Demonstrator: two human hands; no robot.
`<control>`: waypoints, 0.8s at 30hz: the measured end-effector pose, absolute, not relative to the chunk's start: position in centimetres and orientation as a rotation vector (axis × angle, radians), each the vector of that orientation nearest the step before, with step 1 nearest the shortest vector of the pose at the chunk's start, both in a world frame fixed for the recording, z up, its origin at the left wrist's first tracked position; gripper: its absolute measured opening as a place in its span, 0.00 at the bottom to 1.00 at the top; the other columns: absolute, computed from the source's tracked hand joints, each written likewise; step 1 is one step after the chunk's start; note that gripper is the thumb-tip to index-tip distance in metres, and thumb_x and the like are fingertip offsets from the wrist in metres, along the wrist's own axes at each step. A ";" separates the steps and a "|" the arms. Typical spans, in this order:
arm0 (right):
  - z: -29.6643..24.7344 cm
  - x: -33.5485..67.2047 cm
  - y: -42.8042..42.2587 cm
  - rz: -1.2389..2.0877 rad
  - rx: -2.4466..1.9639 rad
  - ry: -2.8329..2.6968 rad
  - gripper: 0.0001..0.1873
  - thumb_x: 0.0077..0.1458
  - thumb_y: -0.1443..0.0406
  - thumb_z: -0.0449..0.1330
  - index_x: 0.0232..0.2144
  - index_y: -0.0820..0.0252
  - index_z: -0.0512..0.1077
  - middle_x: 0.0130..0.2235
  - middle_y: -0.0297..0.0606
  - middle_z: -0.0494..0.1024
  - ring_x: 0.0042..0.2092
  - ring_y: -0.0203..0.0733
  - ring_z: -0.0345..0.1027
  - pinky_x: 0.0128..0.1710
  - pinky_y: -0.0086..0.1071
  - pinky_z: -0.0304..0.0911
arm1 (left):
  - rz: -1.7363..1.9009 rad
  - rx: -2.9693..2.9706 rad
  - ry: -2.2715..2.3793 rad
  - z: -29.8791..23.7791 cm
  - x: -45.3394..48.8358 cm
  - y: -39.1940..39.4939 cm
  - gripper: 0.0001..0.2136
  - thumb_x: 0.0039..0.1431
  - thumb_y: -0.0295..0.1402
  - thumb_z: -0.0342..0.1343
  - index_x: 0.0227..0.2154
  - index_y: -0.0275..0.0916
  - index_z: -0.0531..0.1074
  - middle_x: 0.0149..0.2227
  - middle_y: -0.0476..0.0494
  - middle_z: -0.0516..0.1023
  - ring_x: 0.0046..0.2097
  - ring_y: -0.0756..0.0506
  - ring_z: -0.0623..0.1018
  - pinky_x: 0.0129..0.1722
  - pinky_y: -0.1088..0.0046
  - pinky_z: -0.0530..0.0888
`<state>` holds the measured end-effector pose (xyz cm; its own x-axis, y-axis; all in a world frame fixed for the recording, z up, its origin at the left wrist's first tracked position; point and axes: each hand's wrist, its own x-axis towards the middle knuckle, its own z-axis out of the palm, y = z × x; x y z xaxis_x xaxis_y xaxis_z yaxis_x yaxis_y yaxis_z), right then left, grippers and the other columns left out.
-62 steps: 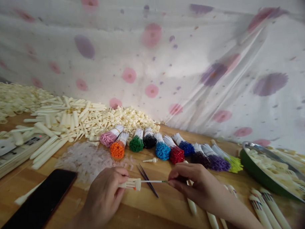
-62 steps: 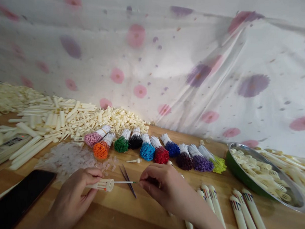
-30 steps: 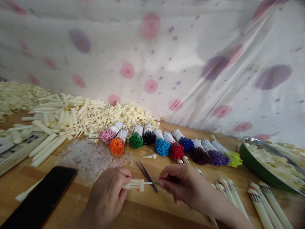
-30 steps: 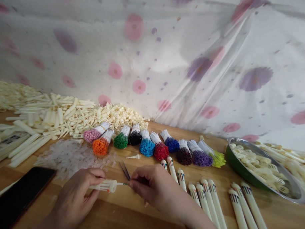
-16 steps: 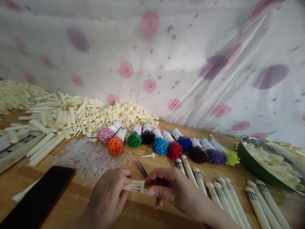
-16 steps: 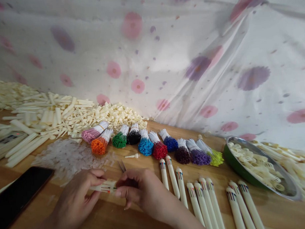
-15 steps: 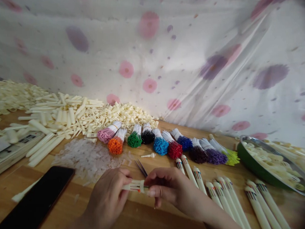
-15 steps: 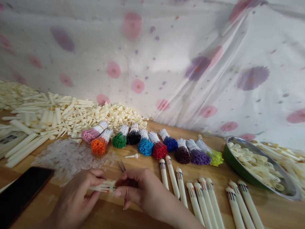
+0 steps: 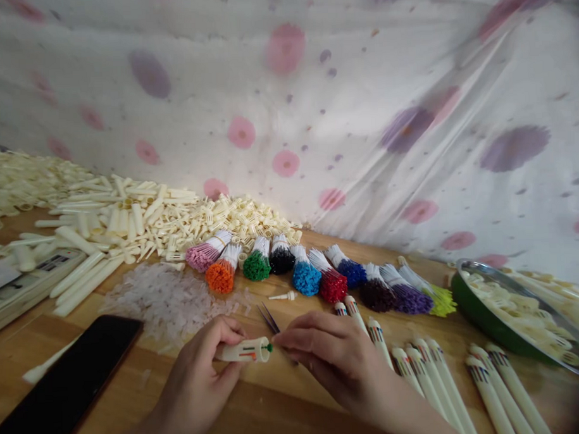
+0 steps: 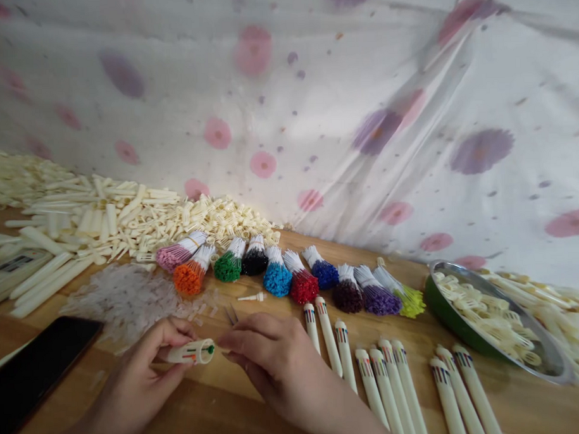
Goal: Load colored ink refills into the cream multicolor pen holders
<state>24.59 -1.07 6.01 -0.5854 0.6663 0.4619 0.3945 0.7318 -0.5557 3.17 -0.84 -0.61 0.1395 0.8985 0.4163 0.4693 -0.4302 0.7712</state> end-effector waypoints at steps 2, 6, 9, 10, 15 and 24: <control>5.8 24.3 -1.1 0.453 -0.770 -2.267 0.13 0.56 0.75 0.54 0.42 0.63 0.71 0.38 0.43 0.75 0.37 0.37 0.69 0.33 0.28 0.64 | 1.228 1.920 1.296 -0.4 3.3 -0.9 0.09 0.46 0.22 0.52 0.26 0.44 0.65 0.30 0.52 0.75 0.34 0.48 0.78 0.30 0.77 0.76; 5.8 24.1 -1.2 0.384 -0.754 -2.252 0.12 0.55 0.76 0.54 0.40 0.64 0.72 0.36 0.43 0.76 0.34 0.37 0.69 0.30 0.28 0.64 | 1.254 1.899 1.259 -0.2 3.5 -1.0 0.10 0.45 0.21 0.53 0.25 0.45 0.64 0.29 0.54 0.75 0.33 0.49 0.77 0.31 0.78 0.75; 5.9 24.1 -1.2 0.353 -0.736 -2.248 0.11 0.54 0.77 0.54 0.37 0.64 0.73 0.33 0.41 0.76 0.32 0.37 0.69 0.29 0.28 0.62 | 1.250 1.892 1.244 -0.3 3.6 -1.0 0.09 0.45 0.21 0.53 0.25 0.44 0.64 0.29 0.54 0.75 0.33 0.49 0.77 0.31 0.78 0.75; 5.9 24.1 -1.1 0.346 -0.733 -2.245 0.11 0.54 0.77 0.54 0.37 0.64 0.73 0.32 0.41 0.76 0.32 0.37 0.69 0.29 0.28 0.62 | 1.239 1.890 1.245 -0.4 3.6 -1.1 0.09 0.45 0.22 0.53 0.25 0.44 0.64 0.29 0.54 0.75 0.33 0.49 0.77 0.31 0.78 0.75; 5.8 24.0 -1.1 0.355 -0.737 -2.220 0.10 0.52 0.78 0.56 0.35 0.64 0.73 0.32 0.40 0.77 0.32 0.36 0.70 0.29 0.28 0.62 | 1.215 1.900 1.228 -0.9 3.6 -1.1 0.10 0.46 0.21 0.53 0.27 0.45 0.63 0.29 0.53 0.74 0.32 0.50 0.77 0.29 0.79 0.75; 5.1 23.1 -1.4 0.490 -0.743 -2.053 0.08 0.52 0.77 0.57 0.31 0.64 0.74 0.29 0.40 0.77 0.29 0.34 0.70 0.28 0.24 0.62 | 1.332 2.282 1.316 0.1 3.6 -1.3 0.10 0.46 0.21 0.50 0.28 0.45 0.62 0.29 0.52 0.76 0.31 0.49 0.79 0.29 0.76 0.75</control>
